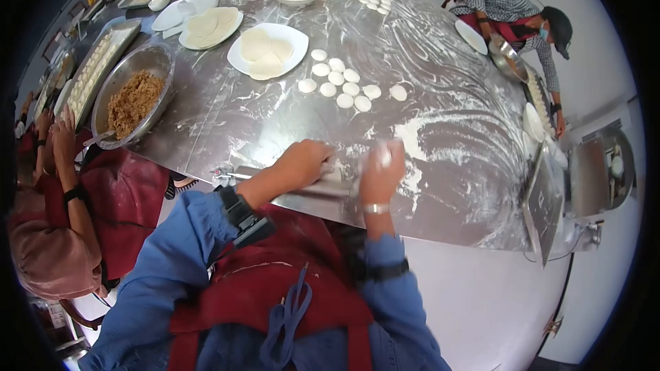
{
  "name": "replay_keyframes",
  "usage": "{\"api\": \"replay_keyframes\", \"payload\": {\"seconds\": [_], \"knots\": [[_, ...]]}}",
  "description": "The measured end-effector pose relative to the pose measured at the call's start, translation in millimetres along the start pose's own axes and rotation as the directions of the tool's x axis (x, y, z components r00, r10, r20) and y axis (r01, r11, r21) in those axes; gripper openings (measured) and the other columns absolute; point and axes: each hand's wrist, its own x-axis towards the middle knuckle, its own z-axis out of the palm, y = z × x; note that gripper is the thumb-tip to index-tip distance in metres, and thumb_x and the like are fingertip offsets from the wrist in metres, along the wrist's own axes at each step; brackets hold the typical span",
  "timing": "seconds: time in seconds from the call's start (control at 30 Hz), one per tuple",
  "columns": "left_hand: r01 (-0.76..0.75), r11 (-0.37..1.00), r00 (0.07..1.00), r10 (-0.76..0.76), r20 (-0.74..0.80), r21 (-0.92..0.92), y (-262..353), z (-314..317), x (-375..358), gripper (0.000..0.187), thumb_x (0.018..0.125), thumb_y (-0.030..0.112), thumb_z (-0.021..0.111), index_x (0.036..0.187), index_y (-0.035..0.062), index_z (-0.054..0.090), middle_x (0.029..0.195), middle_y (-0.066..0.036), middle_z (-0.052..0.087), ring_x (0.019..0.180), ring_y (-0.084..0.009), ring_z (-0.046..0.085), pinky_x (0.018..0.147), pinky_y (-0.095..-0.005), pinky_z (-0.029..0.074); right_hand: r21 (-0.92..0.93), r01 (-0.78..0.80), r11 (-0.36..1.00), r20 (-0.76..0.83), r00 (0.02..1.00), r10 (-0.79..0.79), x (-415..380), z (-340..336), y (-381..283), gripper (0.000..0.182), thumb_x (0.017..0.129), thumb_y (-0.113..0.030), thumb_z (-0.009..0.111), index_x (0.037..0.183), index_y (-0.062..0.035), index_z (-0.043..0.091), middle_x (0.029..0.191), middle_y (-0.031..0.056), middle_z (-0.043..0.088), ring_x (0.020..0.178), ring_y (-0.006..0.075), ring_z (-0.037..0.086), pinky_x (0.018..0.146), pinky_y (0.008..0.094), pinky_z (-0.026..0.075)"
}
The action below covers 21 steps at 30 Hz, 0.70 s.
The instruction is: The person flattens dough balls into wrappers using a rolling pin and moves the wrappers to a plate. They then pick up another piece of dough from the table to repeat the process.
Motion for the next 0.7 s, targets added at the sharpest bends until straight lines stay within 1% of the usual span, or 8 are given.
{"api": "replay_keyframes", "payload": {"seconds": [0.07, 0.13, 0.2, 0.33, 0.4, 0.53, 0.63, 0.7], "knots": [[0.052, 0.996, 0.999, -0.052, 0.011, -0.070, 2, -14, -10, 0.016, 0.076, 0.019, 0.056, 0.078, 0.0034, 0.055, 0.072, -0.017, 0.059, 0.071, -0.0362, 0.057, 0.062, -0.0432, 0.045, 0.153, -0.147, 0.977, 0.026, 0.989, 0.145, -9, -8, -7, 0.009, 0.078, -0.007, 0.052, 0.075, -0.0020, 0.045, 0.062, 0.0104, 0.044, 0.053, 0.0217, 0.044, 0.055, 0.0330, 0.040], [0.102, 0.985, 0.994, -0.095, 0.058, -0.140, 5, -11, -16, 0.016, 0.076, 0.019, 0.056, 0.079, 0.0034, 0.055, 0.072, -0.017, 0.059, 0.071, -0.0361, 0.057, 0.062, -0.0430, 0.045, 0.061, -0.085, 0.994, -0.010, 0.996, 0.086, -13, -9, -9, 0.009, 0.077, -0.007, 0.052, 0.075, -0.0022, 0.044, 0.062, 0.0101, 0.044, 0.056, 0.0212, 0.045, 0.056, 0.0327, 0.040], [0.128, 0.992, 0.992, -0.128, -0.013, -0.018, 9, -5, -5, 0.015, 0.075, 0.017, 0.057, 0.080, 0.0035, 0.055, 0.074, -0.017, 0.059, 0.072, -0.0357, 0.057, 0.062, -0.0429, 0.045, -0.003, -0.033, 0.999, -0.012, 0.999, 0.033, 19, 20, 4, 0.009, 0.078, -0.007, 0.051, 0.074, -0.0024, 0.044, 0.062, 0.0093, 0.044, 0.057, 0.0197, 0.046, 0.056, 0.0321, 0.040], [0.072, 0.996, 0.979, -0.080, -0.185, -0.054, 0, 4, 11, 0.012, 0.074, 0.014, 0.056, 0.080, 0.0042, 0.055, 0.072, -0.017, 0.059, 0.071, -0.0358, 0.057, 0.062, -0.0432, 0.045, -0.175, 0.083, 0.981, -0.017, 0.996, -0.088, 37, 34, 10, 0.009, 0.079, -0.008, 0.049, 0.074, -0.0029, 0.044, 0.064, 0.0090, 0.046, 0.059, 0.0178, 0.046, 0.054, 0.0314, 0.040], [0.010, 1.000, 1.000, -0.010, -0.016, 0.023, -1, -1, 1, 0.011, 0.075, 0.014, 0.054, 0.081, 0.0048, 0.055, 0.071, -0.017, 0.059, 0.070, -0.0358, 0.057, 0.062, -0.0435, 0.045, -0.132, 0.052, 0.990, -0.010, 0.999, -0.053, 10, 8, 2, 0.009, 0.078, -0.009, 0.049, 0.074, -0.0030, 0.044, 0.065, 0.0099, 0.048, 0.059, 0.0188, 0.047, 0.054, 0.0321, 0.040], [0.091, 0.993, 0.996, -0.089, 0.028, -0.078, 4, -9, -15, 0.011, 0.075, 0.015, 0.055, 0.080, 0.0048, 0.055, 0.071, -0.017, 0.059, 0.070, -0.0362, 0.057, 0.063, -0.0437, 0.044, -0.001, -0.091, 0.996, -0.060, 0.994, 0.091, -20, -10, 0, 0.009, 0.078, -0.010, 0.051, 0.076, -0.0032, 0.046, 0.065, 0.0115, 0.050, 0.058, 0.0211, 0.048, 0.055, 0.0332, 0.040], [0.108, 0.994, 0.993, -0.107, 0.047, -0.004, 11, -6, 1, 0.013, 0.074, 0.016, 0.058, 0.079, 0.0044, 0.055, 0.074, -0.017, 0.059, 0.073, -0.0356, 0.057, 0.064, -0.0428, 0.045, -0.049, 0.017, 0.999, -0.005, 1.000, -0.017, 27, 21, 1, 0.009, 0.077, -0.011, 0.052, 0.077, -0.0033, 0.047, 0.064, 0.0109, 0.049, 0.057, 0.0211, 0.049, 0.055, 0.0322, 0.040], [0.134, 0.991, 0.984, -0.134, -0.115, -0.015, 7, 4, 13, 0.012, 0.073, 0.015, 0.059, 0.078, 0.0045, 0.055, 0.073, -0.016, 0.059, 0.072, -0.0351, 0.057, 0.063, -0.0421, 0.044, -0.187, 0.099, 0.977, -0.028, 0.994, -0.106, 42, 41, 4, 0.007, 0.077, -0.009, 0.052, 0.076, -0.0035, 0.047, 0.064, 0.0105, 0.050, 0.059, 0.0205, 0.050, 0.055, 0.0315, 0.041]]}}
